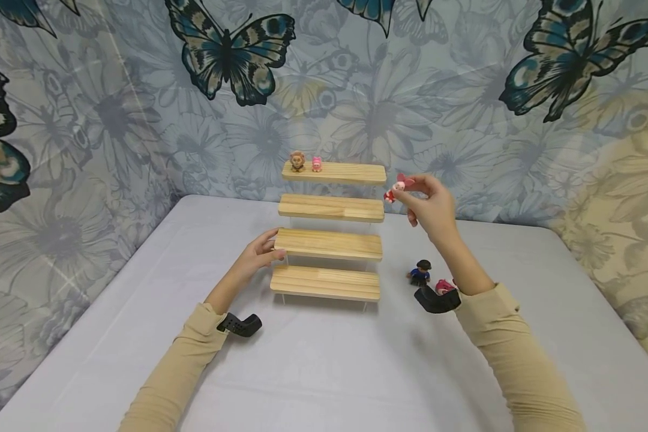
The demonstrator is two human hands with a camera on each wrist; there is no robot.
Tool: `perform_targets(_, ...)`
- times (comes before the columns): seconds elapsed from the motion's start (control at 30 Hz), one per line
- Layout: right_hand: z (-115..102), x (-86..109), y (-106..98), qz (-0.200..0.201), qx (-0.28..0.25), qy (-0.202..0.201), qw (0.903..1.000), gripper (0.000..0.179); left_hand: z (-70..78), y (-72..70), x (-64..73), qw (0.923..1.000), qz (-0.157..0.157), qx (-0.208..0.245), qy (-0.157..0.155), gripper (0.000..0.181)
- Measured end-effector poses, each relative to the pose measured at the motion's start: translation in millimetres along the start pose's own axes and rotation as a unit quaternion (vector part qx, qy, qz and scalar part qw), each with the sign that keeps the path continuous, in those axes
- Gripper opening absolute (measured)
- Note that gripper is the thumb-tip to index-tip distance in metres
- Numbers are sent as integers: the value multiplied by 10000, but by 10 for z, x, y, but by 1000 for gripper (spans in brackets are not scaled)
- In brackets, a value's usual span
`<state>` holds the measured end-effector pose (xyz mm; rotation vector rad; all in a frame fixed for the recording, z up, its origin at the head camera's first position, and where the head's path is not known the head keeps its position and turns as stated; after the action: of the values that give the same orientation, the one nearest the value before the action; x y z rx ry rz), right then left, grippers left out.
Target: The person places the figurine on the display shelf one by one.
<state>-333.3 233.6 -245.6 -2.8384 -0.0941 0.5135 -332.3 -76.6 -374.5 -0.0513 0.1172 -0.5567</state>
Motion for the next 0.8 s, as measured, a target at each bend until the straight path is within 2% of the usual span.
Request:
perform_targets(0.17, -43, -149, 88, -182, -143, 7, 9997, 25, -178, -63, -81, 10000, 41, 10, 90, 65)
perform_targets(0.3, -84, -276, 169, -327, 56, 25, 9994, 27, -168, -62, -76, 9999, 33, 15, 146, 66)
perform_targets(0.63, -134, -539, 419, -318, -480, -113, 9983, 37, -167, -66, -76, 9999, 88, 23, -112, 63)
perform_targets(0.8, -129, -639, 540, -170, -683, -56, 9975, 43, -18, -18, -10, 9999, 60, -11, -116, 62)
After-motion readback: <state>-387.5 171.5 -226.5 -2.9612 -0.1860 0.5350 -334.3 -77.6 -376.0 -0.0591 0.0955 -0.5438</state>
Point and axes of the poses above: each hand's wrist, its own x-axis away from the middle knuckle, its own y-axis out of the palm, z = x × y, the point moved 7 cm from there along -x, towards the middle knuckle, and after that the axes turned 10 degrees about -z, right-handed, at the moved point
